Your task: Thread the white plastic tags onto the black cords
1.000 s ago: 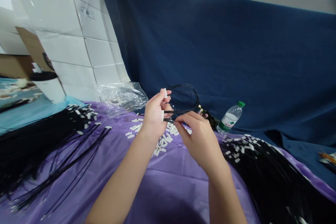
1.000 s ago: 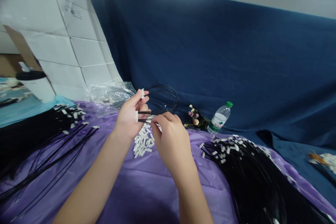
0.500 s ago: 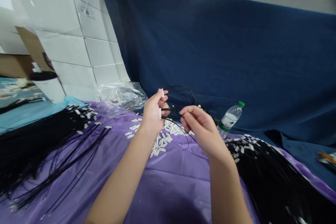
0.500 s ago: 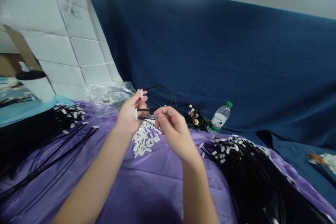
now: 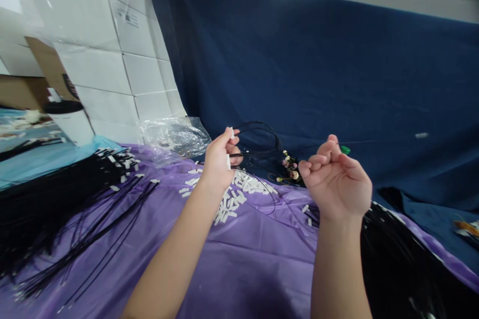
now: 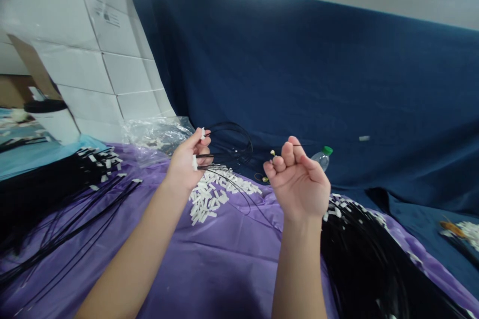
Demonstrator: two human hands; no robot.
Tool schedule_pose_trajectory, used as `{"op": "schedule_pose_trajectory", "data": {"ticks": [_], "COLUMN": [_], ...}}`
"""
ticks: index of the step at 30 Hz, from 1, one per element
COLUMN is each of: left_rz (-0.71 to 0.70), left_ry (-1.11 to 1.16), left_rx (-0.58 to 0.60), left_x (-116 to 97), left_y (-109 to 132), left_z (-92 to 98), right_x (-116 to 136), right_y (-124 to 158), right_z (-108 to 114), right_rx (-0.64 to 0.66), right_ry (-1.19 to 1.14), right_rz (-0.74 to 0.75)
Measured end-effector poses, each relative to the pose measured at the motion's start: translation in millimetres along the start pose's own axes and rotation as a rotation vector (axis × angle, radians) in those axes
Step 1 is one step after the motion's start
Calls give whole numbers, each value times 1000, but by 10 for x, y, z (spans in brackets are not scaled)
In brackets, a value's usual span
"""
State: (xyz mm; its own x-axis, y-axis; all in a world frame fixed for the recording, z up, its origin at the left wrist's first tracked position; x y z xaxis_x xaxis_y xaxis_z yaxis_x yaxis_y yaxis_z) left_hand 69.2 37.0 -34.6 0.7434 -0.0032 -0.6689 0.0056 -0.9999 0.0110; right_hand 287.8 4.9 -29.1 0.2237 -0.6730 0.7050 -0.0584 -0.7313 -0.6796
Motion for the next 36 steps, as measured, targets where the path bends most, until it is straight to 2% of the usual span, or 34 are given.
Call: {"op": "schedule_pose_trajectory", "data": {"ticks": [2,4,9,14,17,22,24,28,36], "left_rz": [-17,-20,-31,-78,-99,-133,-153,-196,-232], "left_ry": [-3,-15,-99,-224,-277,-311,-311,-284,-275], "left_rx": [1,6,-2,36,47,165,201,239,279], "left_x": [-25,-32,15,63,74,99,108,112,103], "left_y": [-10,-11,17,65,101,154,171,196,224], "left_z": [15,13,-33,-105,-144,-231,-251,-270,-272], "right_x": [47,77,143,307,406,455,422,347,297], "right_y": [-6,-13,-6,49,121,224,233,228,233], "right_z": [28,30,-36,-163,-256,-492,-579,-645,-641], "right_rx": [3,-47,-331,-348,-321,-210,-161,-145,-157], "right_ry": [60,49,-174,-360,-233,329,464,543,519], "right_rz": [52,67,124,206,192,229,256,285,231]}}
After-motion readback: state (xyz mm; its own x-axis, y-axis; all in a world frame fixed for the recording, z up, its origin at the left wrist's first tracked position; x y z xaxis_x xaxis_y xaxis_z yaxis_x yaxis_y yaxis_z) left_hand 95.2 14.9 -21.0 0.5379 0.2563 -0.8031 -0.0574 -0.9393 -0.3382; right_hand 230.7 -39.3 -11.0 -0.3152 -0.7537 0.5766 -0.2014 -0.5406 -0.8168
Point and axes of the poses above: each hand's wrist, its own y-axis away from the middle knuckle, its own z-axis out of the back of the hand, x = y × z, the point moved 4 cm from there along -y, towards the middle knuckle, and after that the axes turned 9 degrees about z, right-handed, at the moved point
